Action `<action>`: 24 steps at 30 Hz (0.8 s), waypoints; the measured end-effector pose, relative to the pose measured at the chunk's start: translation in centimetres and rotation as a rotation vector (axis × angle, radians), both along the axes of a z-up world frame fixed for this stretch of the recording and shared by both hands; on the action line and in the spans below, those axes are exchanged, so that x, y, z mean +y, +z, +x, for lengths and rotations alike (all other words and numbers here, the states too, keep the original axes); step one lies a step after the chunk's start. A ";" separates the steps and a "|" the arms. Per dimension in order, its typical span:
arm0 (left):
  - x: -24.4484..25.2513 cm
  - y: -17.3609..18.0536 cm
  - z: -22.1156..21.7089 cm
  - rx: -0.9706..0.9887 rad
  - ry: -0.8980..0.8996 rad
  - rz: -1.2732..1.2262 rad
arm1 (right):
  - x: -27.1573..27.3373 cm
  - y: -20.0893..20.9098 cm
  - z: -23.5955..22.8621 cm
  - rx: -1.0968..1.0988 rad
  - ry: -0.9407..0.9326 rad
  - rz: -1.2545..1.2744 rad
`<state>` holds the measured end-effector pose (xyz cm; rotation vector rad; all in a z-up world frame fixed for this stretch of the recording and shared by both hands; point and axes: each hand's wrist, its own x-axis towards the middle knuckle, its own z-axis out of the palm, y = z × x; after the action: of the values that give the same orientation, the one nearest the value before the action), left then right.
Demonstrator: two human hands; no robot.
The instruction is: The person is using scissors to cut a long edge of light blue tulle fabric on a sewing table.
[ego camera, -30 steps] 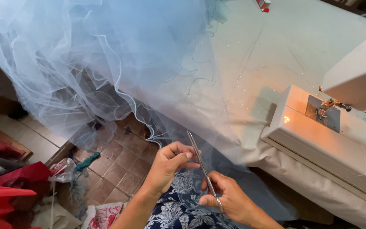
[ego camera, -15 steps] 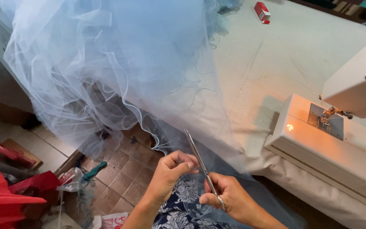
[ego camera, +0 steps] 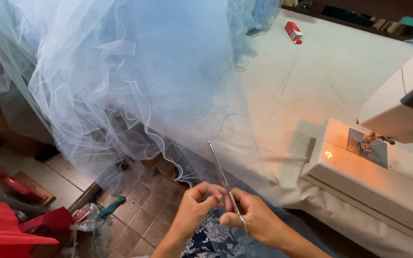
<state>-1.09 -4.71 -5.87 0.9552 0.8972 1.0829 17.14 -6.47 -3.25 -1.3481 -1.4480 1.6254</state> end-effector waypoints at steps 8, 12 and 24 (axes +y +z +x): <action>0.4 -1.6 0.0 -0.013 0.026 0.074 | 1.6 2.4 -1.3 -0.079 0.041 0.117; 0.5 -1.7 -0.2 0.006 0.011 0.033 | 2.5 3.8 -2.2 -0.040 0.049 0.118; 1.6 -4.2 0.1 -0.023 0.003 0.011 | 5.0 7.5 -4.1 -0.057 0.033 0.144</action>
<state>-1.03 -3.15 -10.10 0.9491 0.8752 1.0999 13.07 -1.43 4.21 -1.3047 -1.5967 1.4829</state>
